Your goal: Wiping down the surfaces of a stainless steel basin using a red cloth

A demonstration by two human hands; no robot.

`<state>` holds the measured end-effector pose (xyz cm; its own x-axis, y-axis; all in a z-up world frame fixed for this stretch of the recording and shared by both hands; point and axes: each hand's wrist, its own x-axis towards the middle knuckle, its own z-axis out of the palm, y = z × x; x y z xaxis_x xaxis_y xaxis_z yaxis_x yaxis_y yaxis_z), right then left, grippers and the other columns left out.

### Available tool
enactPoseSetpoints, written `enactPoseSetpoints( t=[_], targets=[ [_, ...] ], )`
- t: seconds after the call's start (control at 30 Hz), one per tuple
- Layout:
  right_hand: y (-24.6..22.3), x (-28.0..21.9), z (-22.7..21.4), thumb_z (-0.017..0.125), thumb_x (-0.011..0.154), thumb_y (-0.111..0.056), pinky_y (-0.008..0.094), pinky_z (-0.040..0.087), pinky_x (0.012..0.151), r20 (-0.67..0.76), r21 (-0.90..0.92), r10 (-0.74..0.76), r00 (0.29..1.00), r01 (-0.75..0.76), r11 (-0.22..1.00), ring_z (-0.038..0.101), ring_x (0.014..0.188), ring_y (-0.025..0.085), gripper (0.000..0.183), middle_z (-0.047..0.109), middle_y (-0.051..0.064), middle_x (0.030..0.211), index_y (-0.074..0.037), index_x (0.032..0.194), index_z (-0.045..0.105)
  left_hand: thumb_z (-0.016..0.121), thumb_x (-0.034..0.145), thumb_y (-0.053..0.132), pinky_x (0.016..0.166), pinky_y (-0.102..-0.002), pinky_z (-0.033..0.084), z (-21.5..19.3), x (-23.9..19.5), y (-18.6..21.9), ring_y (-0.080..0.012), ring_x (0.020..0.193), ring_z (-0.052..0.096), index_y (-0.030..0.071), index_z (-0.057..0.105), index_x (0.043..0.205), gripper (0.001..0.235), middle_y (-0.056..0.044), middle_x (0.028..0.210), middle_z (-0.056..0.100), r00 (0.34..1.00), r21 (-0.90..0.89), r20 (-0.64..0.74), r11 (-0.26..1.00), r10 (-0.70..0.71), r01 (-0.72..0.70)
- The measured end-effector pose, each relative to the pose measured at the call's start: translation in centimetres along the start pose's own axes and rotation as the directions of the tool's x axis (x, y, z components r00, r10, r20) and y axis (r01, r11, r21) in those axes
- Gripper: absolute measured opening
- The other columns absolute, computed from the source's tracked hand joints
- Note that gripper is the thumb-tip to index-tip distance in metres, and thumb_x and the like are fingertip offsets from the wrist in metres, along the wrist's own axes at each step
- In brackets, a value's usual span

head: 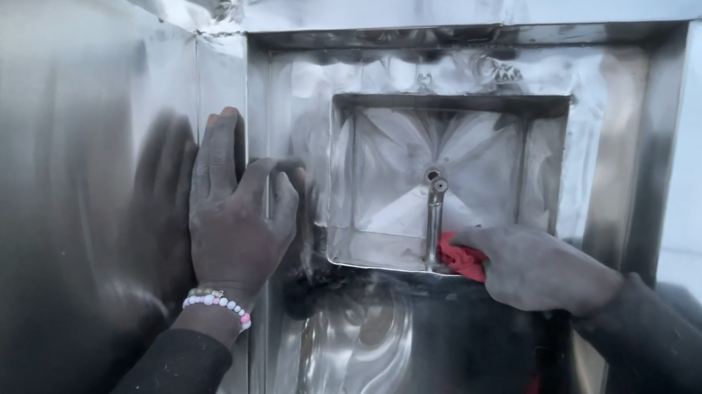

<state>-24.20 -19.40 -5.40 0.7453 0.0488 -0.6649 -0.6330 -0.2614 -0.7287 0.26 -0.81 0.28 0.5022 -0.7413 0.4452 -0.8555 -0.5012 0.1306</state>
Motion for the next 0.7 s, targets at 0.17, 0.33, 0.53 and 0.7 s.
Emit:
enactPoseSetpoints(
  t=[0.17,0.33,0.53,0.7],
  targets=[
    [-4.2,-2.7,-0.2,0.056,0.080,-0.004,0.030,0.055,0.069,-0.085,-0.338,-0.030,0.996,0.000,0.941,0.075,0.074,0.013,0.043,0.078,-0.011,0.088,-0.028,0.114,0.062,0.068,0.093,0.009,0.122,-0.053,0.040,-1.2,0.2,0.0,-0.0457,0.145,0.046,0.005,0.069,0.093,0.004,-0.025,0.155,0.045,0.977,-0.101,0.211,0.993,-0.042,0.065],
    [-7.8,-3.4,2.2,0.056,0.074,-0.008,0.044,0.053,0.073,-0.204,-0.390,0.043,0.978,-0.121,0.913,0.071,0.085,0.029,0.041,0.075,0.002,0.089,-0.029,0.109,0.060,0.069,0.094,0.011,0.124,-0.055,0.038,-1.2,0.1,0.1,-0.0450,0.148,0.041,0.005,0.068,0.094,0.006,-0.023,0.158,0.042,0.969,-0.101,0.239,0.991,-0.058,0.085],
    [-7.6,6.7,7.9,0.055,0.100,-0.008,0.027,0.048,0.075,0.126,0.968,-0.329,0.936,-0.044,0.246,0.056,0.074,0.020,0.013,0.063,0.012,0.097,0.003,0.109,0.054,0.069,0.095,0.011,0.123,-0.055,0.038,-0.8,0.0,0.0,-0.0453,0.146,0.045,0.004,0.067,0.092,0.007,-0.024,0.155,0.045,0.978,-0.101,0.202,0.993,-0.047,0.068],
    [-5.0,3.7,6.0,0.038,0.103,0.000,0.027,0.039,0.060,0.190,0.965,-0.057,0.980,-0.197,-0.175,0.049,0.066,0.022,0.026,0.036,0.008,0.068,0.003,0.079,0.048,0.076,0.083,0.018,0.109,-0.047,0.050,-0.1,0.0,-0.3,-0.0386,0.135,0.058,0.005,0.074,0.092,0.016,-0.019,0.146,0.059,1.000,0.020,0.022,1.000,0.000,0.000]
  ],
)
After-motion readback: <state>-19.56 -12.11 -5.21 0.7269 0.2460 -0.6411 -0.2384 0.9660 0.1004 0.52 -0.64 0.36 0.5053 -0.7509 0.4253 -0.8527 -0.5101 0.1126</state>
